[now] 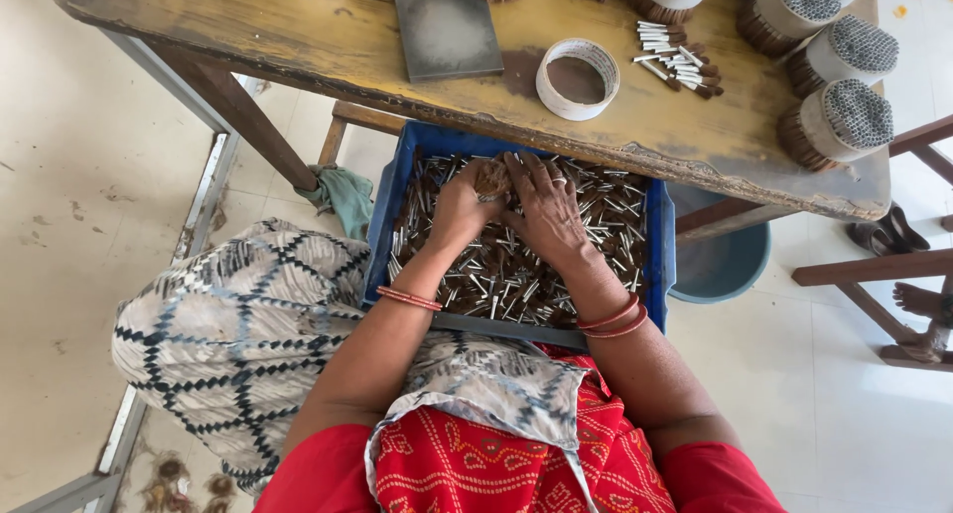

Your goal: The person assembles round brushes at a workbench. They press brown bristle tufts into a perforated round brush base, dip the filled base into a container of powder, and sort through a tray of metal ferrule pins, placing finished brush heads into a bowl on the table.

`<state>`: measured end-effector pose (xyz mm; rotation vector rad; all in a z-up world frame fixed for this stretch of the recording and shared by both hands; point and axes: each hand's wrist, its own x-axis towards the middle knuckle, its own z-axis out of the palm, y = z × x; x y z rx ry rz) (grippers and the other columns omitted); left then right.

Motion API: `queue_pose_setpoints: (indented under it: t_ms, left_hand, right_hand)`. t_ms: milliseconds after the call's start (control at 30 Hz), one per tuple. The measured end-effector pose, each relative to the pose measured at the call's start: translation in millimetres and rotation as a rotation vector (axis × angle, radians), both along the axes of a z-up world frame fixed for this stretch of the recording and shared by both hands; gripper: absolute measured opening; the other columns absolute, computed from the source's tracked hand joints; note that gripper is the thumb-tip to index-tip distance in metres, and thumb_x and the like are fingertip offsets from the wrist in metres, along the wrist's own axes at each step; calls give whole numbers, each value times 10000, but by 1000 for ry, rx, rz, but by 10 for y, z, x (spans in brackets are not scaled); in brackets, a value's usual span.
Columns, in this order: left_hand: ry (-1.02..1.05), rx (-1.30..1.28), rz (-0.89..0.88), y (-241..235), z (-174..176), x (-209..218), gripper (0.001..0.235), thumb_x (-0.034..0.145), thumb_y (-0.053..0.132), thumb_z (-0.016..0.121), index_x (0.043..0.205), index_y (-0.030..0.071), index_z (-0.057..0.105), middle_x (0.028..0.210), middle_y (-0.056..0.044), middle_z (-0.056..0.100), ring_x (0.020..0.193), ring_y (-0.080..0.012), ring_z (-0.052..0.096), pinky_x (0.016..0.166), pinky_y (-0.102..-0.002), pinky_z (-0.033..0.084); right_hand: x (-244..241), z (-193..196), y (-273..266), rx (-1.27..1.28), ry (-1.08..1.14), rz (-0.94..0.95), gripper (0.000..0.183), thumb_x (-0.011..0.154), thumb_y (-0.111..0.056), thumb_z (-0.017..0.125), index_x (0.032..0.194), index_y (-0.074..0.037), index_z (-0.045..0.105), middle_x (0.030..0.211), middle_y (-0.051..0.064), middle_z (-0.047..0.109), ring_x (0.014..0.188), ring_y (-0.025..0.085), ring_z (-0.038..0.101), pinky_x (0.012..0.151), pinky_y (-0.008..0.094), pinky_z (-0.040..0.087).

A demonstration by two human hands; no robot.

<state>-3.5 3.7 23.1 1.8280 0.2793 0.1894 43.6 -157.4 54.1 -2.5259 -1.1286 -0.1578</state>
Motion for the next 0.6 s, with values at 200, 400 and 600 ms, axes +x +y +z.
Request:
queue_pose_setpoints:
  t_ms: [200, 400, 600]
  left_hand:
    - [-240, 216, 66, -17, -42, -3, 533, 757, 115, 871, 1216, 104, 599, 1120, -135, 753, 1046, -327, 741, 829, -395, 602]
    - [-254, 144, -172, -15, 315, -100, 612, 765, 75, 847, 1305, 108, 561, 1164, -113, 726, 1060, -292, 735, 854, -385, 593]
    - [-129, -734, -112, 121, -290, 129, 465, 825, 57, 857, 1250, 66, 668, 1142, -77, 734, 1023, -222, 717, 855, -397, 633]
  right_hand:
    - [-11, 84, -42, 260, 151, -77, 426, 974, -93, 682, 1398, -87, 633, 1306, 178, 665, 1125, 344, 677, 956, 423, 540]
    - [136, 88, -80, 539, 420, -252, 175, 980, -167, 715, 1098, -51, 771, 957, 109, 790, 847, 222, 755, 788, 331, 590]
    - [-23, 162, -41, 673, 195, -231, 121, 980, -142, 743, 1074, -68, 756, 972, 67, 775, 840, 178, 735, 768, 319, 606]
